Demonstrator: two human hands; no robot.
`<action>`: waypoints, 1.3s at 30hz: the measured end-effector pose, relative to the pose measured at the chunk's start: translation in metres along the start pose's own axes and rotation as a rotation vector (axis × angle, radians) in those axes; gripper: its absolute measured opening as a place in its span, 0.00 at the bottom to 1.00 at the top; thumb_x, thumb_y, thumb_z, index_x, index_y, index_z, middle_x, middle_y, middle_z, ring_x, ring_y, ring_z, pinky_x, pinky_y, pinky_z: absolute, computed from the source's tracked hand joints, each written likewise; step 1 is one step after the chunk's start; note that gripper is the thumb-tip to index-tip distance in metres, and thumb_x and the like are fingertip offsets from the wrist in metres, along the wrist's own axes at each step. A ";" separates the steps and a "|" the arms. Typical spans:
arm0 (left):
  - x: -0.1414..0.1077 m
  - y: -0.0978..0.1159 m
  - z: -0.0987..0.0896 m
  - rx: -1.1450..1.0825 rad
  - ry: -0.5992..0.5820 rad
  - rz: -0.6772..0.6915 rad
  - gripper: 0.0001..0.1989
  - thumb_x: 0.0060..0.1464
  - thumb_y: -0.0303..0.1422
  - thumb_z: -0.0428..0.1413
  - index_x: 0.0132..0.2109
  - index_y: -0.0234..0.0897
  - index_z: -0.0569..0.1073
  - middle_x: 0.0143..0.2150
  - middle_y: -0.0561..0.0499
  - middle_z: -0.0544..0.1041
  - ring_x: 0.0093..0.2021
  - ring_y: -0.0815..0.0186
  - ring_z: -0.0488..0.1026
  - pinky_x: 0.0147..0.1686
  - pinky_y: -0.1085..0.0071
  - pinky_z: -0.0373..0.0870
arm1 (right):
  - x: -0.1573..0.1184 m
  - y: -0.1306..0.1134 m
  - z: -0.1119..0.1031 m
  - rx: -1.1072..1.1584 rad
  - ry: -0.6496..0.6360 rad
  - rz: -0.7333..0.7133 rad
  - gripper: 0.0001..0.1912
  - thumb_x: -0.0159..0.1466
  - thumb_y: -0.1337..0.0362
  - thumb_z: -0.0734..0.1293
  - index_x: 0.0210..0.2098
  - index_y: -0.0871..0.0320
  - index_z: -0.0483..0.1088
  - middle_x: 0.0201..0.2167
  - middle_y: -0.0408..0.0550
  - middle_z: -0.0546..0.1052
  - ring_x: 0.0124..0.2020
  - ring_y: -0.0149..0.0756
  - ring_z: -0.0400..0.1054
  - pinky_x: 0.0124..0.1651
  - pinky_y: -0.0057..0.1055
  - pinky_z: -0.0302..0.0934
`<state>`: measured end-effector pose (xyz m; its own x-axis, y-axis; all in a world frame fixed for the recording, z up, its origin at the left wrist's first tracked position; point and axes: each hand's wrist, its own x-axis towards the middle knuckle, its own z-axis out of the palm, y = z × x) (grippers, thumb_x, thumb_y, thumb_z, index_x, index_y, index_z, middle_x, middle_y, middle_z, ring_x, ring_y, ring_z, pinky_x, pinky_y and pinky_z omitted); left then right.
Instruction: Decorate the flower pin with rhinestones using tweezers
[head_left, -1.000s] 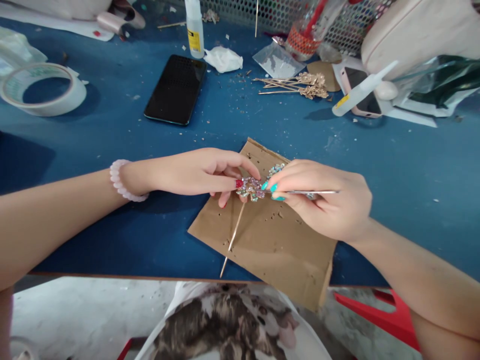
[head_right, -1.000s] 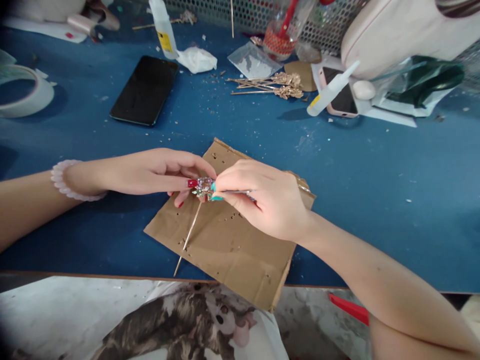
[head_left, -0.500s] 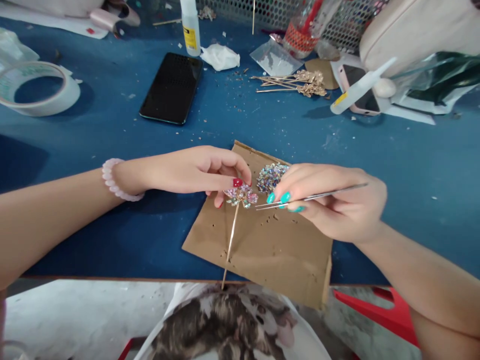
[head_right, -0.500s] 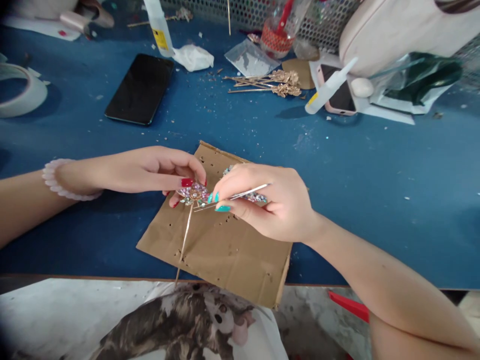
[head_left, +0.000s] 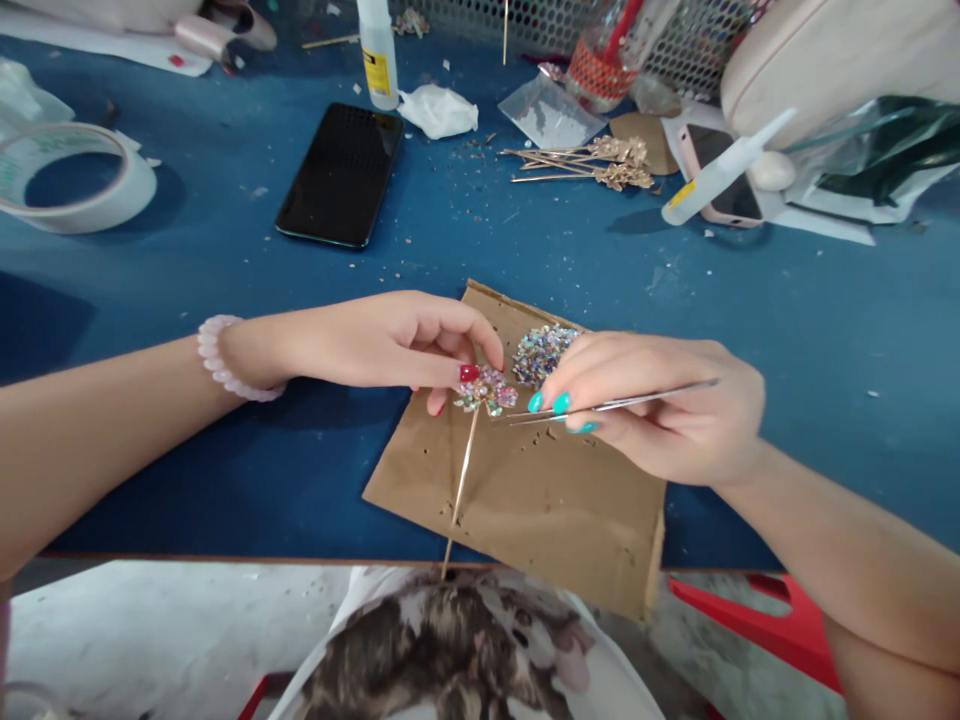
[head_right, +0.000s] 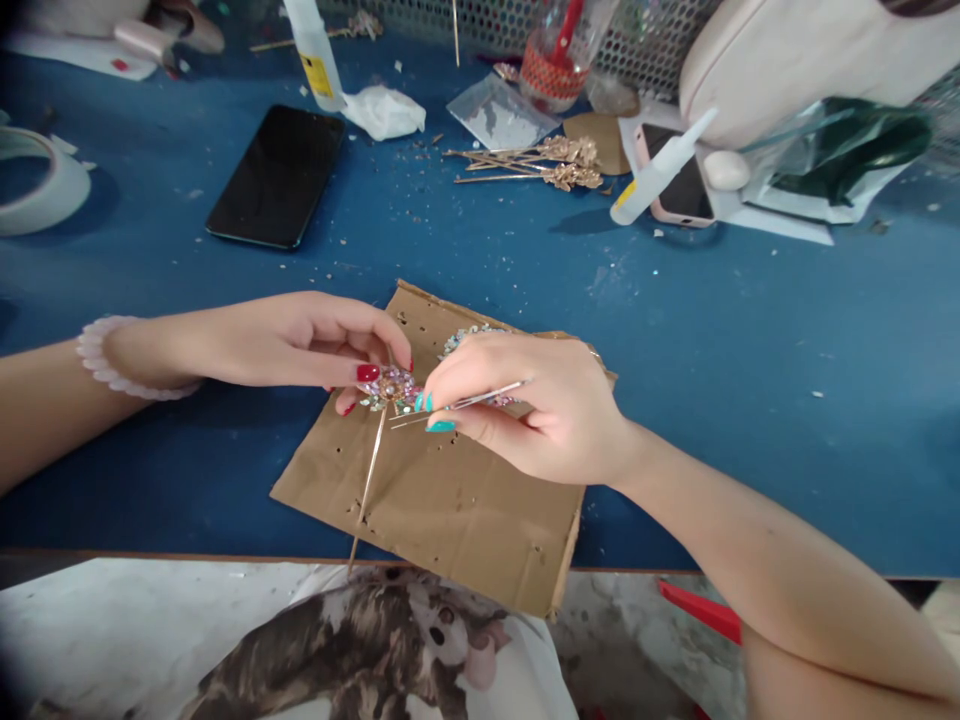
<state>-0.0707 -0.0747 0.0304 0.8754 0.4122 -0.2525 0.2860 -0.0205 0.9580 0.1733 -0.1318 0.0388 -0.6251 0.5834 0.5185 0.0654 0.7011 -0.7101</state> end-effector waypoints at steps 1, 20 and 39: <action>0.000 -0.001 -0.001 0.013 -0.022 0.017 0.13 0.58 0.30 0.54 0.51 0.39 0.71 0.35 0.53 0.78 0.29 0.71 0.76 0.30 0.78 0.70 | 0.000 0.000 0.000 0.001 0.001 -0.002 0.09 0.61 0.77 0.67 0.38 0.58 0.70 0.32 0.45 0.77 0.36 0.31 0.74 0.42 0.33 0.70; 0.000 -0.005 0.002 0.175 0.034 0.164 0.13 0.57 0.30 0.56 0.50 0.40 0.73 0.34 0.55 0.79 0.27 0.75 0.76 0.27 0.82 0.68 | -0.003 0.005 0.000 0.067 0.018 0.027 0.09 0.59 0.77 0.69 0.39 0.60 0.73 0.32 0.45 0.78 0.36 0.33 0.75 0.40 0.33 0.70; -0.003 -0.005 0.012 0.480 0.217 0.392 0.07 0.57 0.33 0.59 0.42 0.37 0.76 0.31 0.53 0.79 0.27 0.73 0.73 0.27 0.80 0.65 | -0.002 0.005 -0.001 0.037 0.004 0.011 0.10 0.60 0.75 0.68 0.40 0.58 0.73 0.33 0.45 0.78 0.37 0.33 0.75 0.40 0.32 0.71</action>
<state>-0.0698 -0.0867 0.0241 0.8658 0.4651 0.1845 0.1476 -0.5897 0.7940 0.1757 -0.1296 0.0346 -0.6215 0.5924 0.5127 0.0434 0.6794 -0.7325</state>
